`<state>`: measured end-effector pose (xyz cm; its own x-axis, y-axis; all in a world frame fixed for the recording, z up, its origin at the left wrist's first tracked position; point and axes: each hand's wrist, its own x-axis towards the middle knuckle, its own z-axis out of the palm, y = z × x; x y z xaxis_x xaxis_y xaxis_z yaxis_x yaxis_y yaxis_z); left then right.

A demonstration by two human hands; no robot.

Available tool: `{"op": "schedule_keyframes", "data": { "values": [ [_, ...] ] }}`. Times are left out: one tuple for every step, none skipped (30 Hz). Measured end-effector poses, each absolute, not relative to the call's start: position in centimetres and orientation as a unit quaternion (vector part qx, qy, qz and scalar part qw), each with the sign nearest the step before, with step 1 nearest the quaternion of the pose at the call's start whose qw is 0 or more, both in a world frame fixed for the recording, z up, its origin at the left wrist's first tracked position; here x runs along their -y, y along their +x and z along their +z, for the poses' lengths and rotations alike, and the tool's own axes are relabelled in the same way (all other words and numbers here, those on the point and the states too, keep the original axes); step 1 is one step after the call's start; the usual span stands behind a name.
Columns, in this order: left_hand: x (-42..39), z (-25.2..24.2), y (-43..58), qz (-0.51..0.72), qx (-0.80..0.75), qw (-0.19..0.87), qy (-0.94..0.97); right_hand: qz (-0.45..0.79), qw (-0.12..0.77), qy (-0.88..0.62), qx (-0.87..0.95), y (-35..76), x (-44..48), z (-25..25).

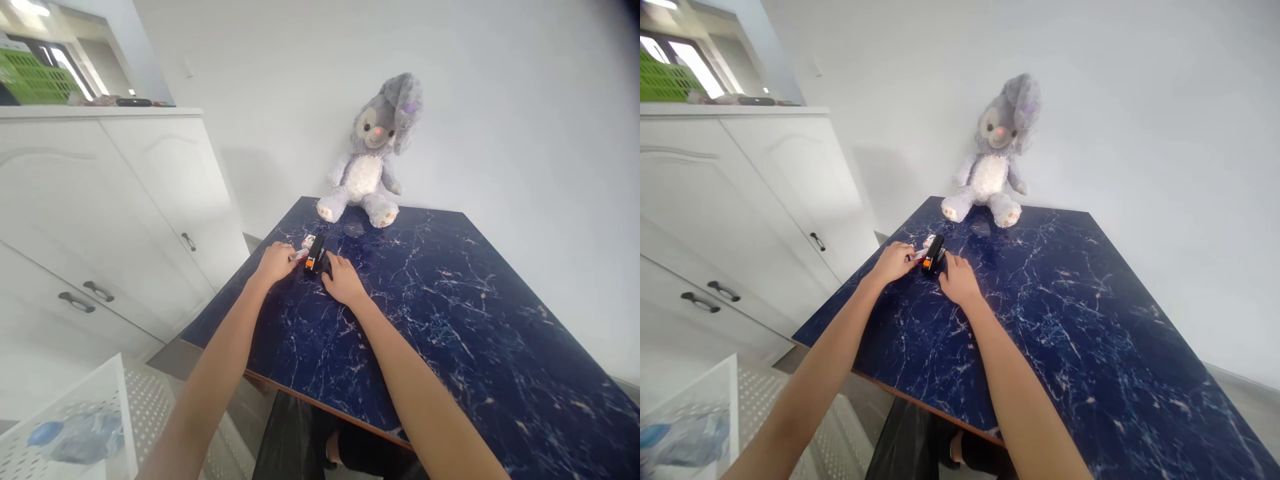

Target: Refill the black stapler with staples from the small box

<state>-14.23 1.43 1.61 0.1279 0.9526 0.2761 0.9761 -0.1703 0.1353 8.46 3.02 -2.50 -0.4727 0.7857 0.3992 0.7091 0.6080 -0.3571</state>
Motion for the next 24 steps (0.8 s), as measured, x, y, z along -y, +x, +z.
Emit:
{"op": "schedule_keyframes", "data": {
  "values": [
    [-1.4,1.7,-14.2,-0.156,0.631,0.032,-0.759,0.072,0.271,-0.437,0.855,8.5,-2.9,-2.5],
    [-1.3,1.9,-14.2,-0.16,0.621,0.025,-0.767,0.074,0.271,-0.437,0.854,8.5,-2.9,-2.4],
    [-1.1,2.0,-14.1,-0.163,0.615,0.018,-0.772,0.077,0.271,-0.438,0.854,8.6,-2.8,-2.4],
    [-1.0,2.1,-14.0,-0.165,0.612,0.014,-0.773,0.078,0.271,-0.438,0.854,8.6,-2.8,-2.3],
    [-0.9,2.2,-13.8,-0.166,0.614,0.014,-0.771,0.078,0.272,-0.438,0.853,8.6,-2.8,-2.3],
    [-0.8,2.2,-13.6,-0.167,0.619,0.018,-0.767,0.076,0.273,-0.438,0.853,8.6,-2.7,-2.3],
    [-0.8,2.2,-13.4,-0.165,0.625,0.023,-0.762,0.074,0.274,-0.437,0.853,8.6,-2.7,-2.3],
    [-0.8,2.1,-13.3,-0.162,0.633,0.027,-0.757,0.072,0.274,-0.436,0.854,8.6,-2.7,-2.3],
    [-0.8,2.1,-13.2,-0.158,0.64,0.029,-0.751,0.07,0.274,-0.436,0.854,8.5,-2.7,-2.3],
    [-0.9,2.0,-13.1,-0.155,0.649,0.027,-0.745,0.069,0.272,-0.436,0.855,8.5,-2.7,-2.3],
    [-0.9,2.0,-13.1,-0.155,0.656,0.024,-0.738,0.069,0.271,-0.436,0.855,8.5,-2.7,-2.3],
    [-1.0,2.1,-13.2,-0.161,0.661,0.021,-0.733,0.068,0.271,-0.436,0.856,8.5,-2.7,-2.3],
    [-1.0,2.1,-13.3,-0.174,0.664,0.021,-0.727,0.068,0.271,-0.435,0.856,8.5,-2.7,-2.3],
    [-1.0,2.2,-13.4,-0.196,0.666,0.027,-0.719,0.067,0.271,-0.434,0.856,8.5,-2.7,-2.3],
    [-1.0,2.2,-13.6,-0.227,0.666,0.041,-0.709,0.067,0.272,-0.434,0.856,8.5,-2.7,-2.3],
    [-1.0,2.3,-13.7,-0.261,0.667,0.06,-0.696,0.067,0.272,-0.434,0.856,8.5,-2.7,-2.4],
    [-1.0,2.3,-13.7,-0.29,0.668,0.08,-0.681,0.066,0.273,-0.434,0.856,8.5,-2.8,-2.4],
    [-1.0,2.2,-13.7,-0.304,0.671,0.094,-0.669,0.066,0.273,-0.433,0.856,8.5,-2.8,-2.4],
    [-1.1,2.1,-13.7,-0.297,0.676,0.1,-0.667,0.066,0.272,-0.433,0.857,8.5,-2.8,-2.5],
    [-1.1,2.0,-13.6,-0.274,0.681,0.097,-0.672,0.065,0.272,-0.431,0.858,8.5,-2.9,-2.5],
    [-1.1,1.9,-13.5,-0.246,0.683,0.088,-0.682,0.065,0.273,-0.43,0.858,8.5,-2.9,-2.5],
    [-1.1,1.8,-13.5,-0.226,0.684,0.08,-0.689,0.064,0.274,-0.43,0.858,8.5,-2.9,-2.5],
    [-1.1,1.8,-13.5,-0.224,0.683,0.076,-0.691,0.064,0.275,-0.43,0.857,8.5,-2.9,-2.6],
    [-1.2,1.8,-13.6,-0.243,0.682,0.079,-0.685,0.065,0.276,-0.432,0.856,8.6,-2.9,-2.6]
  ]
}}
